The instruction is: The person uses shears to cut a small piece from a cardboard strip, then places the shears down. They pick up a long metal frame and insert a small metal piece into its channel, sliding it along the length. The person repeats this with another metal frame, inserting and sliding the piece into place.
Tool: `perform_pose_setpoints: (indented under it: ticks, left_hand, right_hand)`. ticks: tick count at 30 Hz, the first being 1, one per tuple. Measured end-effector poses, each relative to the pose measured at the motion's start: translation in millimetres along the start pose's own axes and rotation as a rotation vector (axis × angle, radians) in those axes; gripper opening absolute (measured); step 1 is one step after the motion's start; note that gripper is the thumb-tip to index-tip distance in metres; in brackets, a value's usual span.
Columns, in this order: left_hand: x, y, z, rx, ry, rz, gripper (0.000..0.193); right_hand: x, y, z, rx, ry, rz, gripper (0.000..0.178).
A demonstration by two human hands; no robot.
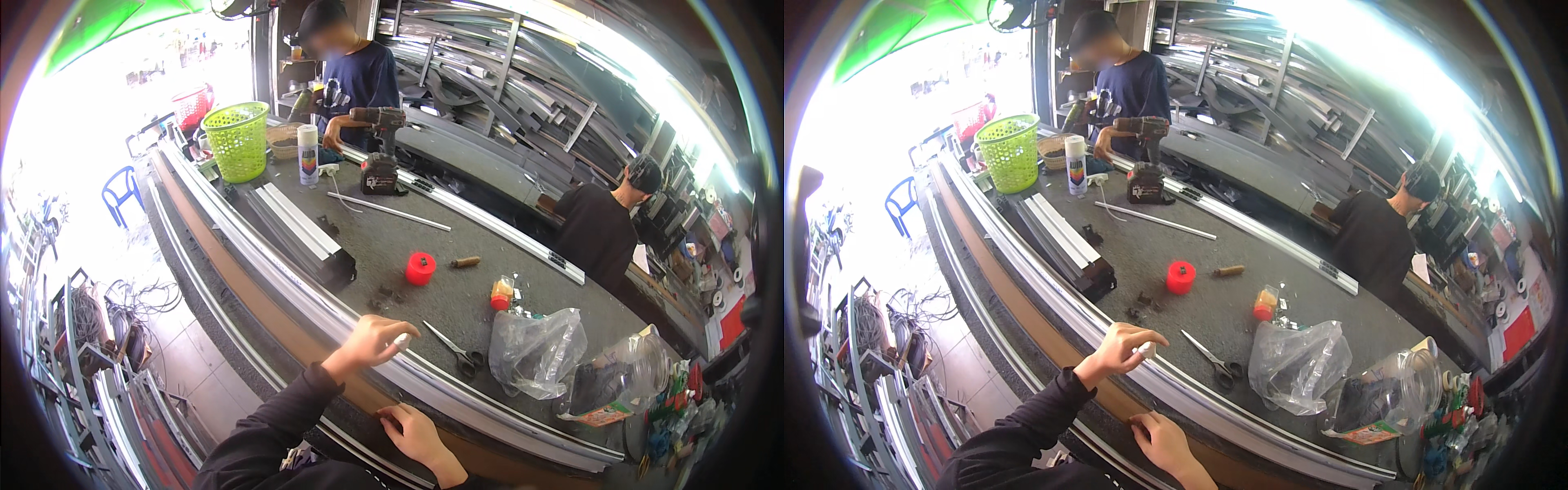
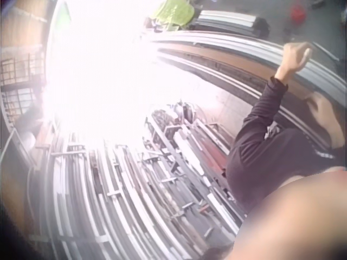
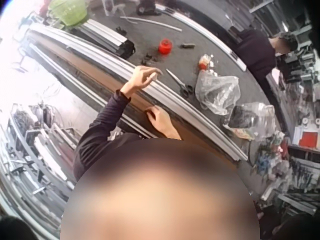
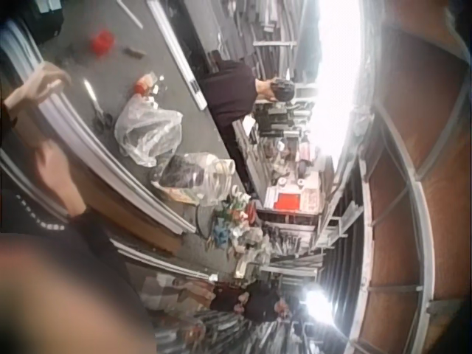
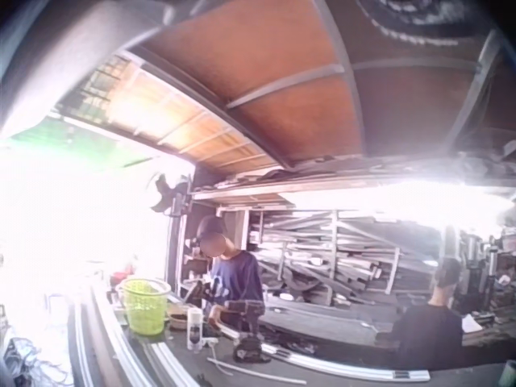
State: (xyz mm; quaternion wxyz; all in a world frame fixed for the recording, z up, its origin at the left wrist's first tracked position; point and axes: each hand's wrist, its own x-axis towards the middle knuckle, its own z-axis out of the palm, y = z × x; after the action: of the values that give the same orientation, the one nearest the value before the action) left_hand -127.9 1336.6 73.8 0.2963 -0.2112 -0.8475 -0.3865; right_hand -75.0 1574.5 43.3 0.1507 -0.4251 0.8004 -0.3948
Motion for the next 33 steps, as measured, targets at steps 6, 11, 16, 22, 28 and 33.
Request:
perform_pose_setpoints:
  ticks: [6,11,16,22,28,33]
  left_hand:
    - [-2.0,-3.7,1.4,0.005,0.003,-0.012,0.030]
    - [-3.1,-6.6,2.7,-0.005,-0.002,-0.022,0.037]
    - [-3.2,-6.2,2.9,-0.008,0.006,-0.004,0.036]
    - [-2.9,-4.5,1.3,-0.002,0.005,-0.025,0.035]
    - [-3.9,-8.6,3.6,-0.018,0.030,0.013,0.029]
    - [-5.2,-12.1,11.4,0.007,-0.031,0.000,0.027]
  right_hand:
    - [0.1,-1.3,0.0,-0.003,0.014,-0.007,0.015]
    - [0.8,0.2,0.3,0.009,0.007,-0.010,0.015]
    - [0.2,-0.4,0.2,0.009,0.000,-0.002,0.016]
    - [0.4,-2.8,-1.2,0.001,0.002,-0.006,0.016]
    - [0.7,-0.7,-0.1,0.015,0.014,-0.019,0.016]
    - [1.7,-5.4,-1.0,-0.009,-0.008,0.016,0.018]
